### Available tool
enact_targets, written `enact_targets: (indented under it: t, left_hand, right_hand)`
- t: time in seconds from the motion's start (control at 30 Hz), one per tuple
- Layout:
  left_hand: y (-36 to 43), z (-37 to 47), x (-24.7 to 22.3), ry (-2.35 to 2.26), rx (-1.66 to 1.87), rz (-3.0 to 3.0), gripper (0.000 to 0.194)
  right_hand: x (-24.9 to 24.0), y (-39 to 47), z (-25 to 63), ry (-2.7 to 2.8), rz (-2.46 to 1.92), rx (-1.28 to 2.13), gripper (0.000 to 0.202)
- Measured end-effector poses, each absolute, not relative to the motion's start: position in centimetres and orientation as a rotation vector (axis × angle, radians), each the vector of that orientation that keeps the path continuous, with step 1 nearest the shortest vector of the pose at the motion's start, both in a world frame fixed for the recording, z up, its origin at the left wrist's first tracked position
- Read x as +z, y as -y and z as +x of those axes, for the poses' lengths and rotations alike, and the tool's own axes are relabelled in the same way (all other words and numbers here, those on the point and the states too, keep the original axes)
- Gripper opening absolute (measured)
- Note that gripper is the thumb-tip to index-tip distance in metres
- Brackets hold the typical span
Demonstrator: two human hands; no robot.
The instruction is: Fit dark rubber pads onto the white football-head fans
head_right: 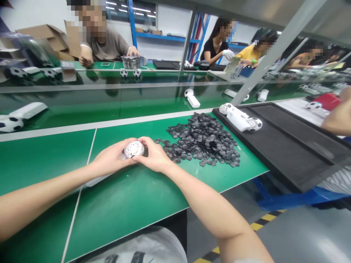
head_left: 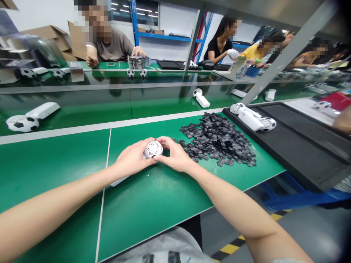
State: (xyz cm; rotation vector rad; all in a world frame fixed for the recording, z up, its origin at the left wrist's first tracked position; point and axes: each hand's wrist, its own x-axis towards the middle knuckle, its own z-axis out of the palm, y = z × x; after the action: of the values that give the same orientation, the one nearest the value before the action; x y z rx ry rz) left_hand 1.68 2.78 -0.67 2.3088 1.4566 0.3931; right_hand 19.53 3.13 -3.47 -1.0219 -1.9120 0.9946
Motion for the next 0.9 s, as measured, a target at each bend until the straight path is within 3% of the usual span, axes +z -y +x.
enact_targets:
  t: [0.17, 0.33, 0.7, 0.9]
  left_hand:
    - [-2.7, 1.6, -0.8, -1.509, 0.33, 2.349, 0.069]
    - [-3.2, 1.1, -0.4, -1.545, 0.217, 2.312, 0.061]
    - [-3.3, 0.5, -0.2, -1.315, 0.13, 2.5, 0.067]
    - [-3.5, 0.5, -0.1, -1.33, 0.191, 2.571, 0.065]
  right_hand:
    - [-2.9, -4.9, 20.7, 1.865, -1.061, 0.962, 0.034]
    - [-2.7, -7.6, 25.2, 1.736, -1.473, 0.352, 0.009]
    - [-3.7, -7.1, 23.3, 2.202, -1.6, 0.143, 0.013]
    - [-3.0, -6.4, 23.6, 2.203, -1.506, 0.27, 0.001]
